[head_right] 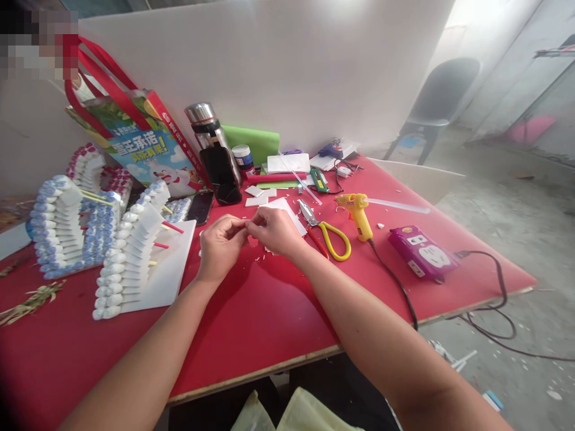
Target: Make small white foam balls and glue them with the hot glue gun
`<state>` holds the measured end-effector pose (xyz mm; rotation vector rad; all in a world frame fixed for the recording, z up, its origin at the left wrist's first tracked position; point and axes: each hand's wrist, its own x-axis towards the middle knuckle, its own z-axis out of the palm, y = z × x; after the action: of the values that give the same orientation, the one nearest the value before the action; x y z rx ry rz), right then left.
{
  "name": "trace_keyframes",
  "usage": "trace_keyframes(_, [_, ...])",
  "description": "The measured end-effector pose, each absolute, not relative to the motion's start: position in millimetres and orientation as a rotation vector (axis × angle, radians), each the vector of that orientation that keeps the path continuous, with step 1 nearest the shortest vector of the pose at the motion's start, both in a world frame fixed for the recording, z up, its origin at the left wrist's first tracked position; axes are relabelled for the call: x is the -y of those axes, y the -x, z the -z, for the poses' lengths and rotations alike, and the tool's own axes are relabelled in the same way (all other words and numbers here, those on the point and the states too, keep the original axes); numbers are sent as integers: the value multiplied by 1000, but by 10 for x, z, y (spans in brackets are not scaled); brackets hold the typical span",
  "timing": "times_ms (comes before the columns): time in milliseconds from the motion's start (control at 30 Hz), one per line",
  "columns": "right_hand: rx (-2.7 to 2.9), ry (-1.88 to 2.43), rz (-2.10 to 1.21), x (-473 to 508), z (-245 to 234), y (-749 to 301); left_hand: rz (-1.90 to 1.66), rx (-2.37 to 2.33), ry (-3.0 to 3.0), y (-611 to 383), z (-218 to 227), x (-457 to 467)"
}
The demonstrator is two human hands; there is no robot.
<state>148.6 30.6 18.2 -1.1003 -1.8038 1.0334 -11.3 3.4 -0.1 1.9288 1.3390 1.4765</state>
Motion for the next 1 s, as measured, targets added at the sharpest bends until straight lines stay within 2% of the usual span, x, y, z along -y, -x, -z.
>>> trace_keyframes(200, [1842, 1135, -878, -395, -140, -1511, -1326, -1245, -1753, 141, -6, -57])
trace_keyframes(367, [1803, 1104, -956, -421, -126, -1515, -1252, -1300, -1751, 145, -31, -53])
trace_keyframes(567, [1576, 1108, -1334, -367, -234, -1518, -1352, -1351, -1683, 112, -65, -20])
trace_keyframes(800, [1653, 1063, -1091, -319, -205, -1481, -1509, -1435, -1928, 84, -39, -30])
trace_keyframes(1000, [1635, 965, -1131, -322, -194, -1500, -1658, -1458, -2210, 32, -52, -15])
